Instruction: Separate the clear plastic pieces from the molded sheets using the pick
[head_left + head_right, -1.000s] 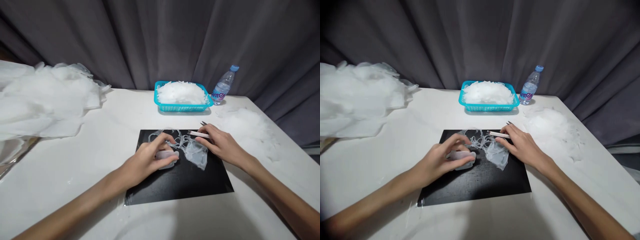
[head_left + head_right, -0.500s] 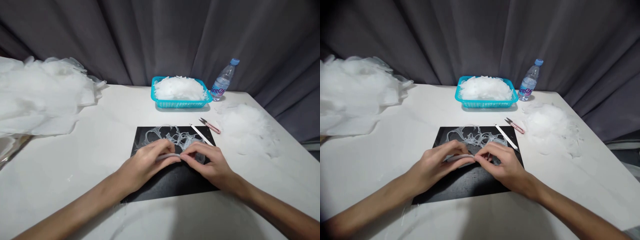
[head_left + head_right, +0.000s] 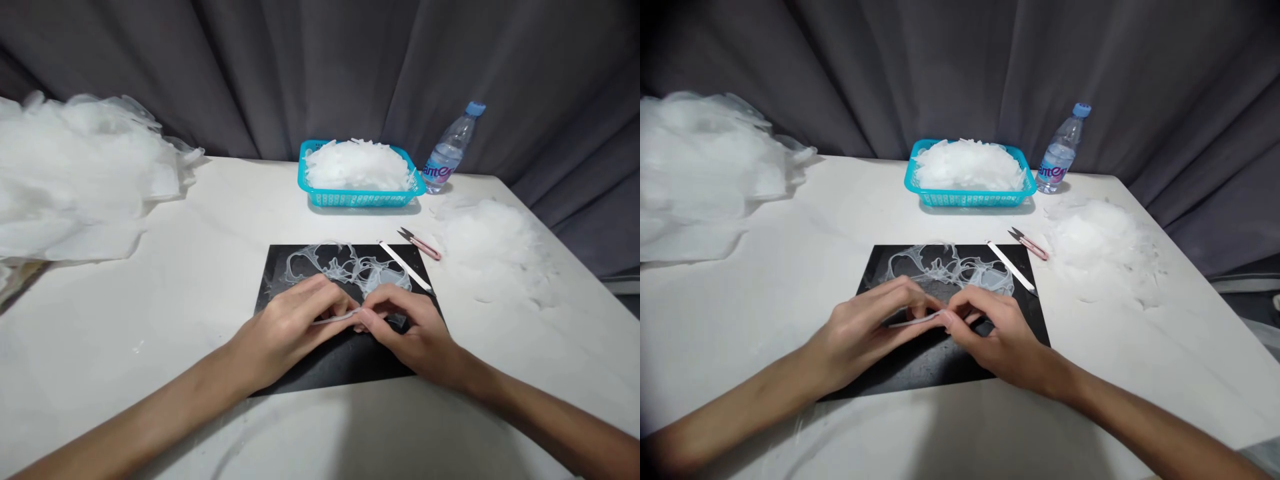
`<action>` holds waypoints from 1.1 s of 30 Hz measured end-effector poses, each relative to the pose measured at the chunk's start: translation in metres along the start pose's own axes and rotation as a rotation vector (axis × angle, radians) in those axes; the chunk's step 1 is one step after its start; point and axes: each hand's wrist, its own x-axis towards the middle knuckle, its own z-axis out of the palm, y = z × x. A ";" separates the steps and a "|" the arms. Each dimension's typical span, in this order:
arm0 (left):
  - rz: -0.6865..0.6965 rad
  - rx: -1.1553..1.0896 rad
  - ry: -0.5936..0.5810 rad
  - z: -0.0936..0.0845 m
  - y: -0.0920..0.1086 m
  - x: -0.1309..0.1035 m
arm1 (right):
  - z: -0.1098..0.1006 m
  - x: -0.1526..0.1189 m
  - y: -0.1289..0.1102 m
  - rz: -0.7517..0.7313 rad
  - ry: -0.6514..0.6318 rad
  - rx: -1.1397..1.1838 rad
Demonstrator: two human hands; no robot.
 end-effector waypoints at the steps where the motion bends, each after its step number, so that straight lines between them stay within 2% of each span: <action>1: 0.008 -0.009 0.001 0.000 0.001 0.000 | 0.000 -0.001 0.000 -0.008 0.006 0.005; 5: 0.024 -0.053 0.017 0.000 0.008 0.001 | -0.001 -0.002 0.000 -0.055 0.057 0.000; 10: -0.022 -0.092 0.008 0.000 0.021 0.001 | 0.000 -0.003 0.000 -0.076 0.076 -0.017; 14: -0.137 -0.139 0.018 0.003 0.020 -0.001 | 0.000 -0.003 0.001 -0.106 0.107 -0.039; 20: -0.312 -0.354 0.070 0.006 0.011 0.002 | 0.001 -0.004 0.002 -0.220 0.148 -0.122; 26: -0.423 -0.636 0.118 0.010 0.010 0.007 | 0.000 -0.004 -0.002 -0.224 0.130 -0.128; 33: -0.437 -0.600 0.166 0.008 0.011 0.008 | -0.003 -0.003 -0.009 -0.193 0.045 -0.117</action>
